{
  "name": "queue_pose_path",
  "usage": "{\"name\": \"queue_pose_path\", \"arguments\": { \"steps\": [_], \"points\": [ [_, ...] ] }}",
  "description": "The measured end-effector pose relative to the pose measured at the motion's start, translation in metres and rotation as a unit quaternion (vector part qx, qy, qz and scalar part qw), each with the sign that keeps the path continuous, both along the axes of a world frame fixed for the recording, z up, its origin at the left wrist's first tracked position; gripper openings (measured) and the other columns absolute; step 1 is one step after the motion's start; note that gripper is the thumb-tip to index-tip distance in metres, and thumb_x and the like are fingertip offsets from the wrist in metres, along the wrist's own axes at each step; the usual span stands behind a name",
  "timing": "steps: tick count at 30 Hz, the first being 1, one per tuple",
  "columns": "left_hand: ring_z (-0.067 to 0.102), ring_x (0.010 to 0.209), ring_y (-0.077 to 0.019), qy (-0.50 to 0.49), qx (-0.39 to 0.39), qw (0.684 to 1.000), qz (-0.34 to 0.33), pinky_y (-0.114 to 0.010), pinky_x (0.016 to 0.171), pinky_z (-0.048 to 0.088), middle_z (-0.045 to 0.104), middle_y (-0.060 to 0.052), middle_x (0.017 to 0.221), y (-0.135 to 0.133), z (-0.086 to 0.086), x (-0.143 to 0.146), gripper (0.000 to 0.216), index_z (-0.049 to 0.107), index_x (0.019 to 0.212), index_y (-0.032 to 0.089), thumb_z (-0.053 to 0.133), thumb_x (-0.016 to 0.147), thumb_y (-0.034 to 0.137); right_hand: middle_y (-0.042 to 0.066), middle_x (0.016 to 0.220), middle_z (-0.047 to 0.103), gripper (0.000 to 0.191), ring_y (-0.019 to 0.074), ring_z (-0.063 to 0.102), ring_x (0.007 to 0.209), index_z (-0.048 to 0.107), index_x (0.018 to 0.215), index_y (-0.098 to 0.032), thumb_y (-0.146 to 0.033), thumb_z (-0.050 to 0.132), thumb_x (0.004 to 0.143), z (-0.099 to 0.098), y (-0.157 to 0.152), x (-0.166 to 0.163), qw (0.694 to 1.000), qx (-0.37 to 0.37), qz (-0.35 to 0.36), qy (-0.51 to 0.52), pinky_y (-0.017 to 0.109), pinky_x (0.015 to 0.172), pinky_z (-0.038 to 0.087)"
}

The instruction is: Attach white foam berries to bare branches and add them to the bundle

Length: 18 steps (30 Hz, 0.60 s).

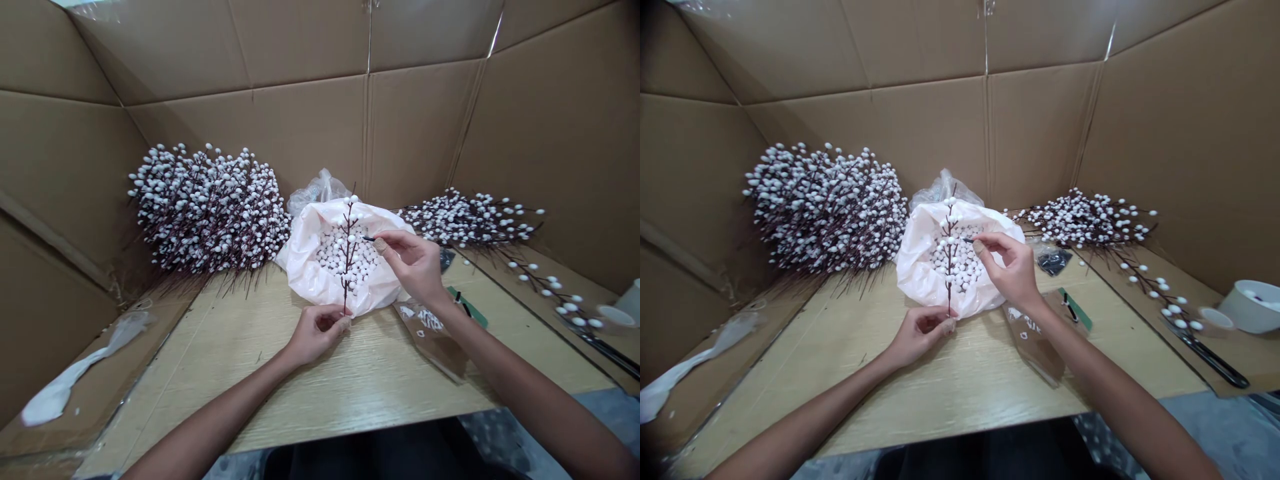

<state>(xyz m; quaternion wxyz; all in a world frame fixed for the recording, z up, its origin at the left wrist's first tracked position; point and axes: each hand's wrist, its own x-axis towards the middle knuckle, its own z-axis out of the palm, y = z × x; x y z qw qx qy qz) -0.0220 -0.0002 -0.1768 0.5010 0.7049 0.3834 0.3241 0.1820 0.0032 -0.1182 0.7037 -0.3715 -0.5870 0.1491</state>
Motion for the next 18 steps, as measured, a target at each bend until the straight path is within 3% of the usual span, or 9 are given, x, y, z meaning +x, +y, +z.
{"name": "queue_pose_path", "arguments": {
  "steps": [4,8,12,18],
  "points": [
    [0.058,0.062,-0.0139,-0.003,-0.007,1.000,0.003,-0.024,0.063,0.045,0.065,-0.004,0.065,0.001,0.000,0.001,0.030,0.069,0.090,0.009,0.068,0.074,0.034,0.006,0.086,0.071,0.011,0.0184,0.067,0.080,0.069,0.086,-0.018,-0.025,0.067,0.079,0.002,0.000,0.003,1.000,0.004,-0.024,0.009,0.034,0.072,0.056],
    [0.057,0.061,-0.0133,-0.007,-0.002,1.000,0.005,-0.023,0.060,0.044,0.065,-0.004,0.065,0.001,-0.001,0.001,0.029,0.069,0.089,0.009,0.069,0.073,0.032,0.005,0.083,0.069,0.011,0.0177,0.066,0.075,0.068,0.087,-0.019,-0.027,0.067,0.079,0.013,0.001,0.013,0.994,0.048,-0.092,0.037,0.034,0.071,0.057],
    [0.055,0.061,-0.0132,-0.014,0.002,1.000,0.004,-0.023,0.059,0.043,0.065,-0.005,0.066,0.000,-0.002,0.000,0.030,0.070,0.089,0.008,0.068,0.073,0.033,0.005,0.085,0.069,0.011,0.0188,0.066,0.078,0.068,0.090,-0.021,-0.028,0.065,0.081,0.040,-0.004,0.013,0.983,0.115,-0.140,0.017,0.034,0.072,0.056],
    [0.053,0.059,-0.0117,-0.027,0.007,1.000,0.010,-0.022,0.057,0.041,0.064,-0.005,0.065,0.002,-0.006,0.000,0.032,0.071,0.087,0.007,0.070,0.072,0.035,0.005,0.087,0.069,0.010,0.0184,0.065,0.079,0.069,0.090,-0.021,-0.022,0.063,0.082,0.089,-0.016,-0.002,0.973,0.146,-0.069,-0.163,0.033,0.075,0.055]
  ]
}}
